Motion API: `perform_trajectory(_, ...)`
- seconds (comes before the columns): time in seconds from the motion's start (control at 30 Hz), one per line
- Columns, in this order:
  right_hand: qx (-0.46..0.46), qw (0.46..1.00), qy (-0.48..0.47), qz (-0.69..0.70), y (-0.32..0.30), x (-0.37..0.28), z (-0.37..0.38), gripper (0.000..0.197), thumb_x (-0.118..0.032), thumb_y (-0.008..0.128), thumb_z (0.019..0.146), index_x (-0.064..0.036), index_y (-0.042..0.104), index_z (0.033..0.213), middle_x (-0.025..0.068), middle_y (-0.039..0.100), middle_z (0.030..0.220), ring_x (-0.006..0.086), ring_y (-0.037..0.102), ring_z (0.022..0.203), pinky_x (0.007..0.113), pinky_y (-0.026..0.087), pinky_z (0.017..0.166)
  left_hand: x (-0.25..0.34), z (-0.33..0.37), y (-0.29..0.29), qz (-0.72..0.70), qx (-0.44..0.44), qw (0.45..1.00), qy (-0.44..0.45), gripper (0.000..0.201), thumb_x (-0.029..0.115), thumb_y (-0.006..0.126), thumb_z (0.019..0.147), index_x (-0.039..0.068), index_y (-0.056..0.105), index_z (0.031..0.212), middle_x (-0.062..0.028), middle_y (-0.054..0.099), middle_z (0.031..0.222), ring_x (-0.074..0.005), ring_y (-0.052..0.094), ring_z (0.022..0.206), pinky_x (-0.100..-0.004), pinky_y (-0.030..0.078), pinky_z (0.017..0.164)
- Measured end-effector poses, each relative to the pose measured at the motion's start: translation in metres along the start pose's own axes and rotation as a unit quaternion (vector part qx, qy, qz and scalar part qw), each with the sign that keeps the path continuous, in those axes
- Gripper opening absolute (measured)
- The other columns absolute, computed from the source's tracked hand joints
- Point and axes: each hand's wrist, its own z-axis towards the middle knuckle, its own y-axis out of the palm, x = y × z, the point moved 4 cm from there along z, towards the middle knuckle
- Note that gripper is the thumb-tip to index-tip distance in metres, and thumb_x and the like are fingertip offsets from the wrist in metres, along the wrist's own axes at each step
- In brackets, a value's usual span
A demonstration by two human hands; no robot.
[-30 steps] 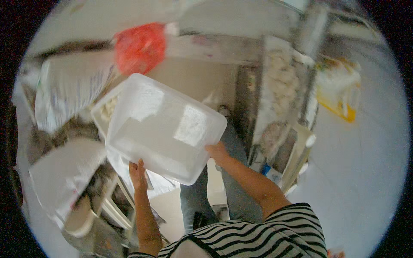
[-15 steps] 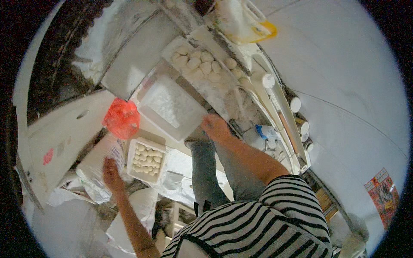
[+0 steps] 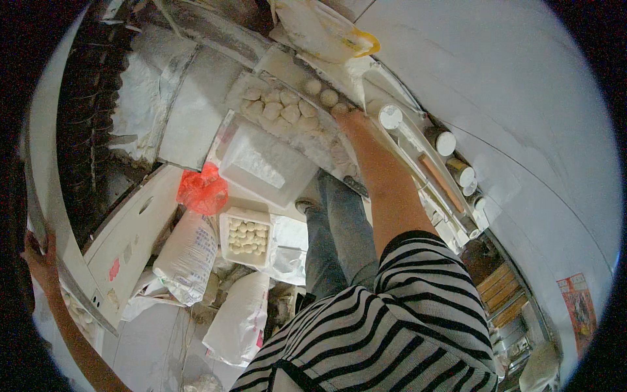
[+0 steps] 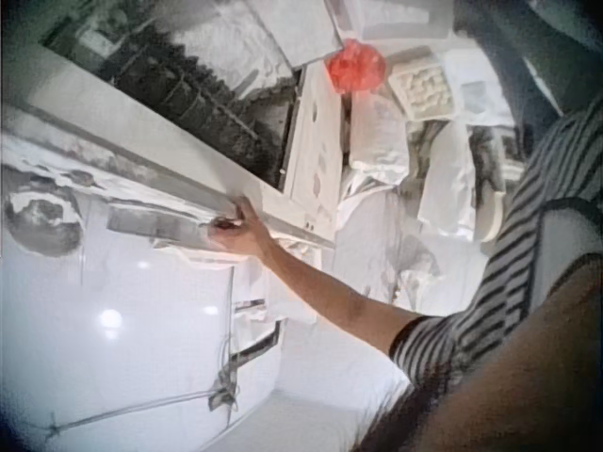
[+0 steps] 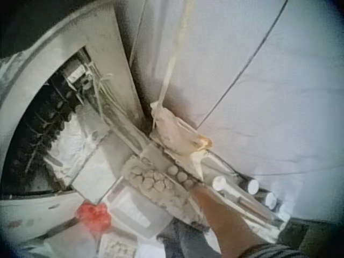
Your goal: The person operates a dough-processing machine, feeding dough pieces into the hopper and collecting the formed dough balls from the output tray. They repeatedly transfer the dough balls into a white container.
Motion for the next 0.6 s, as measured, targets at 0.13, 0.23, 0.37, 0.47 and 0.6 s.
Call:
perform_trajectory(0.13,0.018,0.998,0.039,0.036,0.019,0.0,0.027,0.051,-0.038,0.072,0.077,-0.0029,0.064,0.113,0.0171,0.066,0.101,0.0293,0.063,0.088,0.038,0.049,0.082,-0.002,0.009,0.011,0.03,0.012,0.997,0.071,0.052,0.036,0.071,0.086,0.0,0.056,0.121,-0.0172,0.062,0.11,-0.0282,0.061,0.099,-0.0392,0.05,0.085)
perform_trajectory(0.23,0.032,0.992,0.022,0.117,0.021,0.004,0.029,0.052,-0.038,0.073,0.075,-0.0027,0.064,0.113,0.0162,0.066,0.099,0.0282,0.064,0.086,0.037,0.05,0.081,0.008,0.006,0.008,0.033,0.044,0.997,0.047,0.046,0.036,0.073,0.085,-0.001,0.059,0.107,-0.0159,0.062,0.095,-0.0272,0.06,0.085,-0.038,0.051,0.076)
perform_trajectory(0.37,0.004,0.976,-0.165,0.141,-0.006,0.001,-0.027,0.052,-0.041,0.072,0.076,-0.0035,0.064,0.112,0.0172,0.064,0.103,0.0307,0.06,0.095,0.04,0.047,0.086,0.031,0.007,0.001,0.015,0.101,0.988,0.114,0.036,0.03,0.076,0.083,0.001,0.055,0.092,-0.009,0.053,0.081,-0.0215,0.052,0.07,-0.033,0.046,0.063)
perform_trajectory(0.47,-0.039,0.952,-0.241,0.186,-0.019,-0.002,-0.103,0.048,-0.04,0.071,0.078,-0.0023,0.065,0.107,0.0189,0.061,0.108,0.0348,0.055,0.107,0.042,0.042,0.094,0.044,0.006,-0.002,-0.006,0.142,0.977,0.157,0.032,0.02,0.077,0.083,0.004,0.05,0.085,-0.0012,0.041,0.074,-0.014,0.041,0.062,-0.0262,0.039,0.055)
perform_trajectory(0.6,-0.217,0.939,-0.235,0.126,0.004,-0.004,-0.176,0.06,-0.035,0.075,0.077,-0.0024,0.057,0.124,0.0124,0.059,0.111,0.02,0.055,0.103,0.031,0.043,0.091,0.051,0.004,-0.003,0.001,0.119,0.982,0.149,0.034,0.02,0.078,0.082,0.005,0.048,0.083,-0.0008,0.038,0.073,-0.0135,0.037,0.06,-0.0272,0.036,0.053)
